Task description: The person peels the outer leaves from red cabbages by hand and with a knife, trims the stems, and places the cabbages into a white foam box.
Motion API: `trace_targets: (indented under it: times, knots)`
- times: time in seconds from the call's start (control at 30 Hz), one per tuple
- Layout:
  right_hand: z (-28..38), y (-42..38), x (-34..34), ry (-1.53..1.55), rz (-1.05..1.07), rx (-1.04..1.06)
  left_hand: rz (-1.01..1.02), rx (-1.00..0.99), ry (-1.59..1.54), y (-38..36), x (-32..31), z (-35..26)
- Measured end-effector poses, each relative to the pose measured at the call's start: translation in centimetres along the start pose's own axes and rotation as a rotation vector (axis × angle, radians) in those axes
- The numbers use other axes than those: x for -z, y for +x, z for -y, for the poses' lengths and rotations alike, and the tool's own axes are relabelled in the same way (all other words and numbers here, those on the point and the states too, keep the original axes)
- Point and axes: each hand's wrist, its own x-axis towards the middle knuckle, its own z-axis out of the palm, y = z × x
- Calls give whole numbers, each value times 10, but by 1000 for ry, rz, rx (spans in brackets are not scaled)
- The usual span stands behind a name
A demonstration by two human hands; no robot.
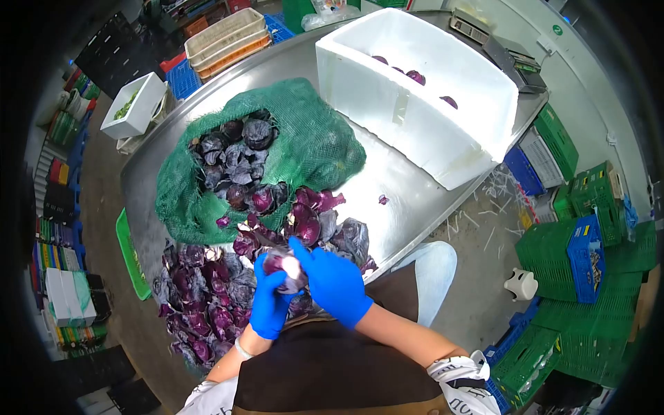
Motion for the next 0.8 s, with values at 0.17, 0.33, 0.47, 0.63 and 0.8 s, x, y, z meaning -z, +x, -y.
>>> trace_targets:
  times: [0.17, 0.33, 0.47, 0.63, 0.8]
  knots:
    - [-39, 27, -8, 647, 53, -201, 72, 103, 13, -12, 6, 10]
    - [-67, 27, -23, 594, 102, -477, 386, 99, -9, -10, 28, -14]
    - [-63, 7, -48, 661, -5, -260, 249, -55, 62, -4, 20, -25]
    - [-14, 13, 11, 776, 105, -275, 197, -177, 205, -1, 15, -21]
    - [-11, 15, 16, 845, 280, -367, 148, -234, 241, -1, 4, -19]
